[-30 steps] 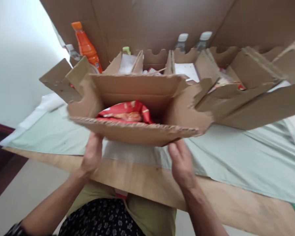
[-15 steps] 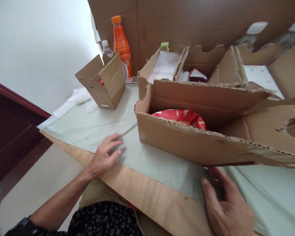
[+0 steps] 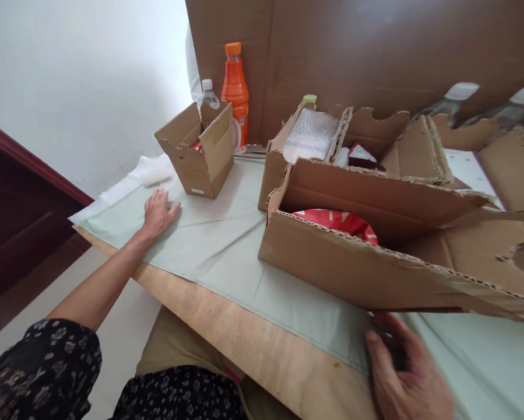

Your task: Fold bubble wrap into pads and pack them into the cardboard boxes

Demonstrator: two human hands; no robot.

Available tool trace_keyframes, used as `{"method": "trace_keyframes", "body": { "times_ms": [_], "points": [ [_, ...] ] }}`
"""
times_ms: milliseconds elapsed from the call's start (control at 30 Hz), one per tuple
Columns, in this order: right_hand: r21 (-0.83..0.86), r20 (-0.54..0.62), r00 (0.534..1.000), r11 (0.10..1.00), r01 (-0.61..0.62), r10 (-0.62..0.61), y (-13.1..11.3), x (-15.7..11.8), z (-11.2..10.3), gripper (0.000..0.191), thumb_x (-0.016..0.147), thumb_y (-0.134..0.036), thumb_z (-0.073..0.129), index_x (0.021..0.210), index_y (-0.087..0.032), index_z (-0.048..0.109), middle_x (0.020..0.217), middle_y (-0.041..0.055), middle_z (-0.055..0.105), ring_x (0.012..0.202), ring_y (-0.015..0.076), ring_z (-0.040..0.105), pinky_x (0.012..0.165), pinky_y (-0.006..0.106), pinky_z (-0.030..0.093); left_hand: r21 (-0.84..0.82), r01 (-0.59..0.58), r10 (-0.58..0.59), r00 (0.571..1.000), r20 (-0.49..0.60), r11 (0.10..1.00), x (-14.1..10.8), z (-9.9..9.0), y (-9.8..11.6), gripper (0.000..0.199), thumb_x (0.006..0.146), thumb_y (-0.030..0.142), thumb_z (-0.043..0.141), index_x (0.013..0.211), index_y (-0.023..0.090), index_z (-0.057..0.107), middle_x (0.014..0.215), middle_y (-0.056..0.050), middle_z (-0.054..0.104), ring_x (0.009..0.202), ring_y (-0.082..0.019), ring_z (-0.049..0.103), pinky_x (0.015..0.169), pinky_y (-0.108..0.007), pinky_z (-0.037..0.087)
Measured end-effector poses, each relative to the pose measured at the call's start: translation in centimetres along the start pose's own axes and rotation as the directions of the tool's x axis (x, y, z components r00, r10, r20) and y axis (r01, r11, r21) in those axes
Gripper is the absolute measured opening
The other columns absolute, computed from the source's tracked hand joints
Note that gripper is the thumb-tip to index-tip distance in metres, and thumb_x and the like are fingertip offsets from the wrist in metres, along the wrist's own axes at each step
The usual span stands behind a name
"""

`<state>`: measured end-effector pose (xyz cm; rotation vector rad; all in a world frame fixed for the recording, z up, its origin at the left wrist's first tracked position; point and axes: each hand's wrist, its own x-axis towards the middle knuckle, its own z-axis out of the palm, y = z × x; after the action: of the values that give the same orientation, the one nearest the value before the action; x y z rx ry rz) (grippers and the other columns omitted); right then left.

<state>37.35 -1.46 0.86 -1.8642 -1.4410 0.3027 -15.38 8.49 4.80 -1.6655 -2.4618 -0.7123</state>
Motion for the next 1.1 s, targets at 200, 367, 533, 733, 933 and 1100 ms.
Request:
{"method": "trace_keyframes", "body": {
  "times_ms": [200,367,533,733,933,1100],
  "points": [
    [0.066,0.088,0.991,0.992,-0.111,0.105,-1.8,0.1,-0.6,0.05,0.065,-0.062,0.067,0.105,-0.032,0.075,0.102,0.0147,0.078,0.091,0.0374,0.073,0.073,0.053,0.053,-0.015,-0.24,0.24,0.97,-0.025,0.971,-11.5,-3.1,2.6,0.038,0.093,0.031,0.056,0.126,0.015,0.066,0.13,-0.016,0.072,0.131,-0.034,0.062,0.128,-0.059,0.025],
    [0.078,0.107,0.983,0.984,-0.158,0.15,-2.7,-0.2,-0.6,0.065,0.065,-0.063,0.065,0.117,-0.025,0.073,0.108,0.0169,0.077,0.093,0.0347,0.072,0.078,0.051,0.053,-0.154,-0.488,0.479,0.873,-0.097,0.859,-19.9,-3.3,7.4,0.036,0.097,0.023,0.056,0.131,0.013,0.061,0.123,-0.016,0.074,0.121,-0.033,0.065,0.121,-0.065,0.033],
    [0.151,-0.102,0.994,0.988,-0.031,0.047,-2.8,-1.5,-1.0,0.058,0.084,-0.056,0.06,0.125,-0.017,0.071,0.111,0.0158,0.075,0.094,0.03,0.07,0.094,0.054,0.053,-0.387,-0.527,0.558,0.829,-0.037,0.757,-24.3,-2.4,13.1,0.046,0.092,0.02,0.056,0.137,0.012,0.056,0.127,-0.016,0.072,0.124,-0.033,0.063,0.12,-0.068,0.035],
    [0.182,-0.268,0.946,0.955,0.236,-0.182,-3.5,-5.6,-1.1,0.031,0.097,-0.045,0.062,0.101,-0.017,0.075,0.104,0.0116,0.077,0.103,0.0271,0.072,0.1,0.046,0.053,-0.489,-0.593,0.656,0.753,-0.054,0.64,-26.7,-3.3,15.1,0.05,0.087,0.02,0.061,0.137,0.013,0.056,0.138,-0.019,0.065,0.131,-0.034,0.058,0.119,-0.069,0.037],
    [0.204,0.17,0.892,0.9,0.385,-0.42,-8.3,-8.6,1.4,0.049,0.098,-0.051,0.061,0.137,-0.021,0.062,0.121,0.0111,0.076,0.101,0.0263,0.073,0.09,0.044,0.057,-0.393,-0.623,0.64,0.761,-0.104,0.677,-25.1,-3.7,12.2,0.053,0.096,0.018,0.058,0.148,0.015,0.047,0.145,-0.019,0.059,0.141,-0.032,0.051,0.124,-0.06,0.033],
    [0.124,0.295,0.835,0.885,0.448,-0.464,-12.4,-8.9,4.1,0.062,0.099,-0.043,0.06,0.156,-0.025,0.044,0.141,0.012,0.066,0.115,0.0282,0.068,0.095,0.044,0.054,-0.335,-0.651,0.682,0.73,-0.031,0.681,-24.6,-2.5,9.3,0.068,0.101,0.024,0.054,0.163,0.014,0.028,0.148,-0.019,0.059,0.143,-0.03,0.052,0.124,-0.054,0.036]
  ]
}}
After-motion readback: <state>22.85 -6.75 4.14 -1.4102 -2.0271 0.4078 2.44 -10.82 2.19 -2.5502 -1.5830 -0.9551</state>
